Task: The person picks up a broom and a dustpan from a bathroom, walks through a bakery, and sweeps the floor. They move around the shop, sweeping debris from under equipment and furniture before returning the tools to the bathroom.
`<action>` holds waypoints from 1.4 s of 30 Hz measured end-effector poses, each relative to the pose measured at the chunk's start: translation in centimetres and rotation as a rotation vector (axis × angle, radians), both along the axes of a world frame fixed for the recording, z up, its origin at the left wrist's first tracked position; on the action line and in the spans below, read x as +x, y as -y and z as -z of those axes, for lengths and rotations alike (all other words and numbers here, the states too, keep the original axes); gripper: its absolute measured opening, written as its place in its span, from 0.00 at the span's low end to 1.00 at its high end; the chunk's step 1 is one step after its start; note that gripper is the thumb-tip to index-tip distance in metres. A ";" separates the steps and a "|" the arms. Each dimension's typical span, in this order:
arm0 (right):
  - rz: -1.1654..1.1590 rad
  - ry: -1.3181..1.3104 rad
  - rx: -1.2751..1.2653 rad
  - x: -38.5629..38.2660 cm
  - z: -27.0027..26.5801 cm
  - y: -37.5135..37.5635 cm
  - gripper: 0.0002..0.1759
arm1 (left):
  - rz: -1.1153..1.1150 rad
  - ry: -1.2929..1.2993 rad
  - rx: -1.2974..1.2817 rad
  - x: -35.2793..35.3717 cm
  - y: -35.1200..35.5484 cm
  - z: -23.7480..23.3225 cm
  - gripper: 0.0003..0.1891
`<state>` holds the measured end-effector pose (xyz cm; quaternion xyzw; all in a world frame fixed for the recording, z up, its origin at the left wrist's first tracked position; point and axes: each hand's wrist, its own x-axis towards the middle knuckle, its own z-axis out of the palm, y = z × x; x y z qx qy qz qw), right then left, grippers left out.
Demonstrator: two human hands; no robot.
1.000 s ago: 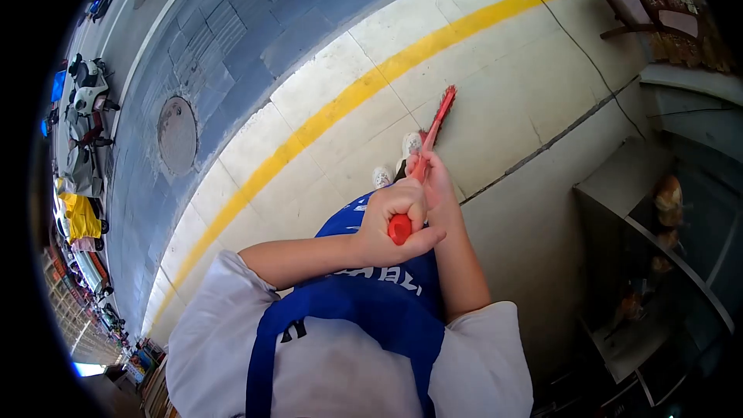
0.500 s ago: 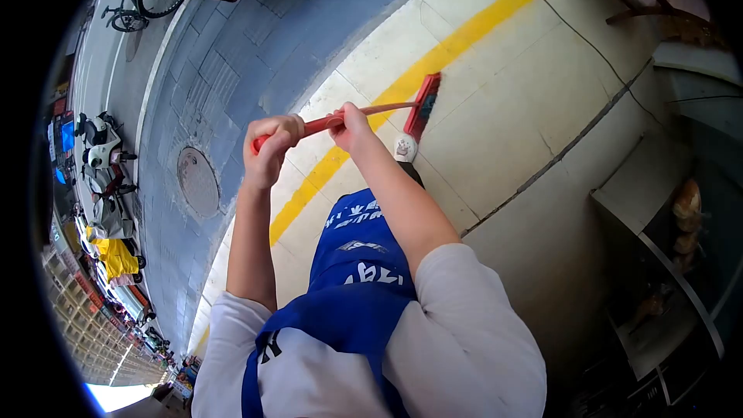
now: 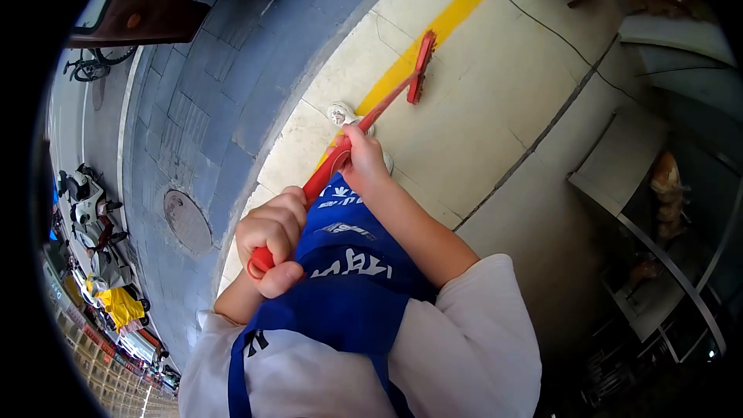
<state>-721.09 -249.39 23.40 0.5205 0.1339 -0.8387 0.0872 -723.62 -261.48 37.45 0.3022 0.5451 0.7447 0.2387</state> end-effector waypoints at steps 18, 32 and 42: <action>-0.364 -0.030 -0.269 -21.5 15.3 10.6 0.06 | -0.366 0.158 -0.351 -18.9 11.5 8.8 0.16; -2.252 -0.509 0.914 -31.5 15.7 7.7 0.12 | -1.205 0.602 -1.008 2.0 6.6 12.6 0.12; -3.253 -1.307 0.362 -24.6 19.0 19.2 0.20 | -2.001 1.065 -1.307 2.4 0.1 6.7 0.18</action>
